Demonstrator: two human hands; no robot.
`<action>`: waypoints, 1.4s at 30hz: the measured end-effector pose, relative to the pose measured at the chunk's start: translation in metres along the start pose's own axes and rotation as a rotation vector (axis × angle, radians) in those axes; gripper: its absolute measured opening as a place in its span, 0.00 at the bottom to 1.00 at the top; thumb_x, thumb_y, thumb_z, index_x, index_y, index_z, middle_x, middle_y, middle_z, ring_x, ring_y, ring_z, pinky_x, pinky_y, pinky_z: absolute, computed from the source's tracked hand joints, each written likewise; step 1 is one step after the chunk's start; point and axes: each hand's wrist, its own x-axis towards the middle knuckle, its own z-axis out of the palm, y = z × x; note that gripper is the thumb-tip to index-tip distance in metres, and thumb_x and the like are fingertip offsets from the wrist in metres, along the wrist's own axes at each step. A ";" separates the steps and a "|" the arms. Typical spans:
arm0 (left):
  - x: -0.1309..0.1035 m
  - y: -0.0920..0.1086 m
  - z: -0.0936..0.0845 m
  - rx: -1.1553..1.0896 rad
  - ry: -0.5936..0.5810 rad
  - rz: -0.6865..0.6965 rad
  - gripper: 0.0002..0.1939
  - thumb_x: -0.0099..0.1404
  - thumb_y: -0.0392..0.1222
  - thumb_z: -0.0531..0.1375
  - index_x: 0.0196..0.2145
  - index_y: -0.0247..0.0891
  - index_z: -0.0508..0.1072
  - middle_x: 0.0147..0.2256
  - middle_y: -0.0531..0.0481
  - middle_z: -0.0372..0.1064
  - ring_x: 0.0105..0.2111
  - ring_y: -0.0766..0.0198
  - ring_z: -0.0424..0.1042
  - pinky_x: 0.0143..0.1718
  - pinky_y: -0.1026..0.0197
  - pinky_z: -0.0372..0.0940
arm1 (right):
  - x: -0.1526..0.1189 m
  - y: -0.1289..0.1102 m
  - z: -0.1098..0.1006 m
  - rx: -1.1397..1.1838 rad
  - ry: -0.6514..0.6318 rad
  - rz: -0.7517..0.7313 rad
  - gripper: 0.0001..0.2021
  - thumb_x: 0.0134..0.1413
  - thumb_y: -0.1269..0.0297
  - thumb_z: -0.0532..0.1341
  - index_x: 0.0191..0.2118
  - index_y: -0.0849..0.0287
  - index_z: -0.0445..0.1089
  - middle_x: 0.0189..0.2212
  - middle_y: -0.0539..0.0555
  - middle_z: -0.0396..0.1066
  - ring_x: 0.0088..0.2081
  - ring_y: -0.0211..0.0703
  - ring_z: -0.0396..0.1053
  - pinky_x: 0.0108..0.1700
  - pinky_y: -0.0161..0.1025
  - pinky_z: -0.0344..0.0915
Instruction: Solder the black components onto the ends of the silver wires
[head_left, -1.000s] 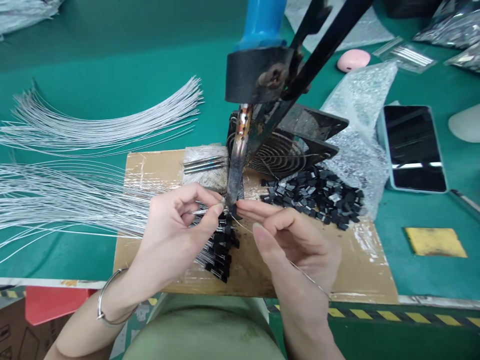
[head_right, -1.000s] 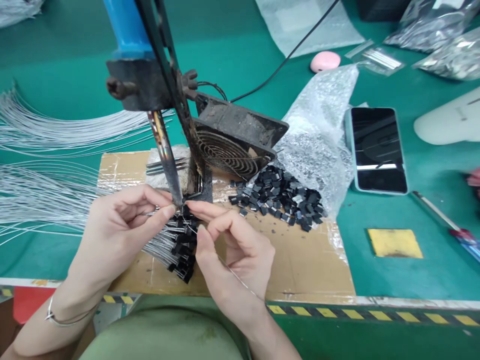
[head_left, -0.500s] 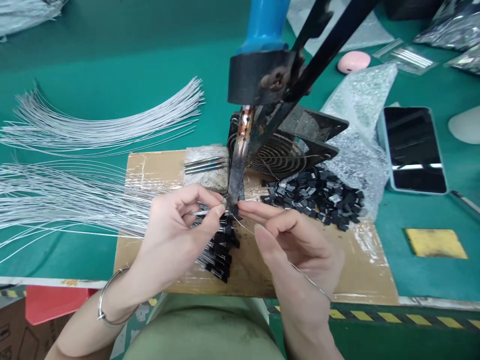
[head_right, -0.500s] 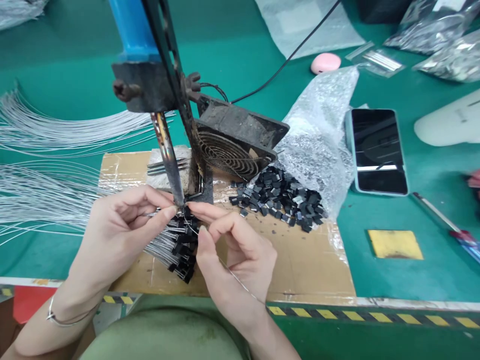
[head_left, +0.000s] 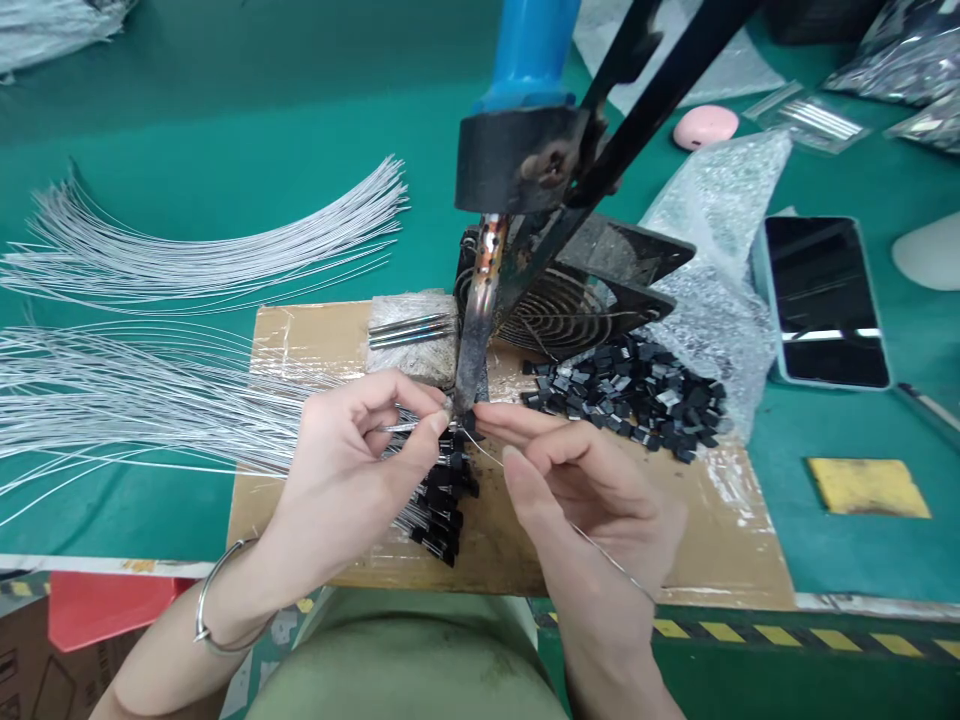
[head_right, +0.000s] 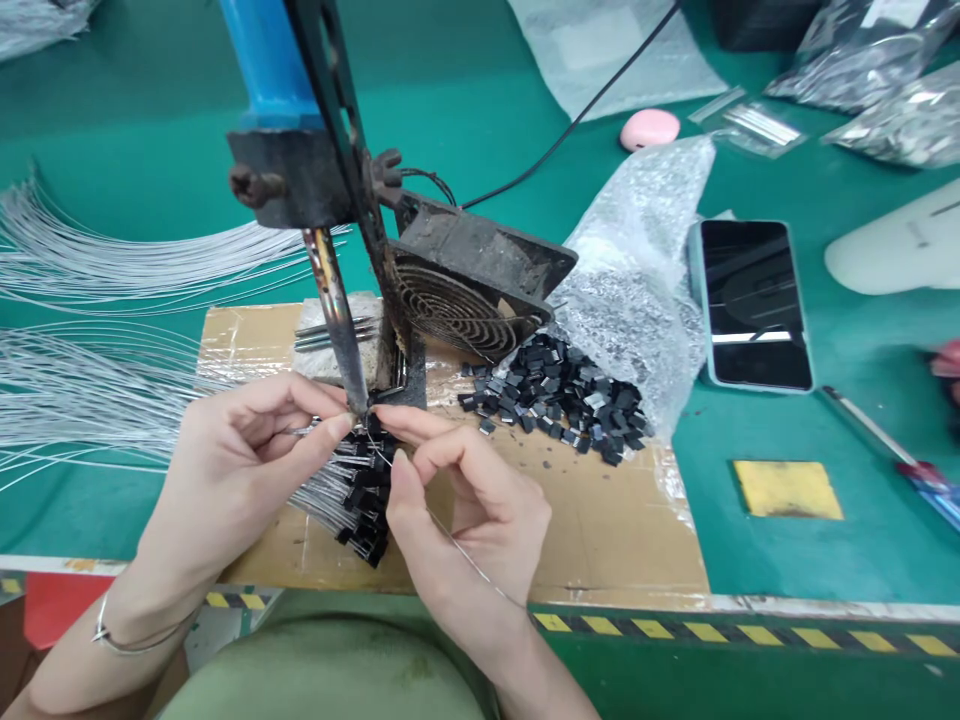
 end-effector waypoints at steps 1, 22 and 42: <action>0.000 0.000 0.000 0.008 0.004 0.001 0.05 0.64 0.33 0.67 0.30 0.36 0.77 0.34 0.52 0.79 0.26 0.71 0.68 0.27 0.68 0.60 | 0.000 0.000 0.000 -0.004 0.000 0.000 0.10 0.63 0.73 0.67 0.30 0.55 0.72 0.47 0.54 0.85 0.48 0.45 0.83 0.54 0.41 0.80; 0.001 0.001 -0.001 0.044 0.003 -0.009 0.06 0.64 0.35 0.67 0.29 0.36 0.77 0.34 0.50 0.79 0.26 0.68 0.69 0.24 0.65 0.57 | 0.000 0.002 -0.001 -0.028 0.006 0.000 0.11 0.63 0.72 0.68 0.29 0.55 0.72 0.46 0.55 0.85 0.48 0.46 0.83 0.54 0.43 0.80; 0.001 -0.001 0.000 0.076 0.012 -0.002 0.05 0.63 0.35 0.67 0.28 0.37 0.77 0.34 0.49 0.80 0.26 0.68 0.69 0.23 0.66 0.56 | -0.001 0.002 -0.001 -0.063 0.013 0.005 0.10 0.63 0.70 0.68 0.29 0.55 0.72 0.45 0.55 0.85 0.47 0.47 0.83 0.52 0.43 0.79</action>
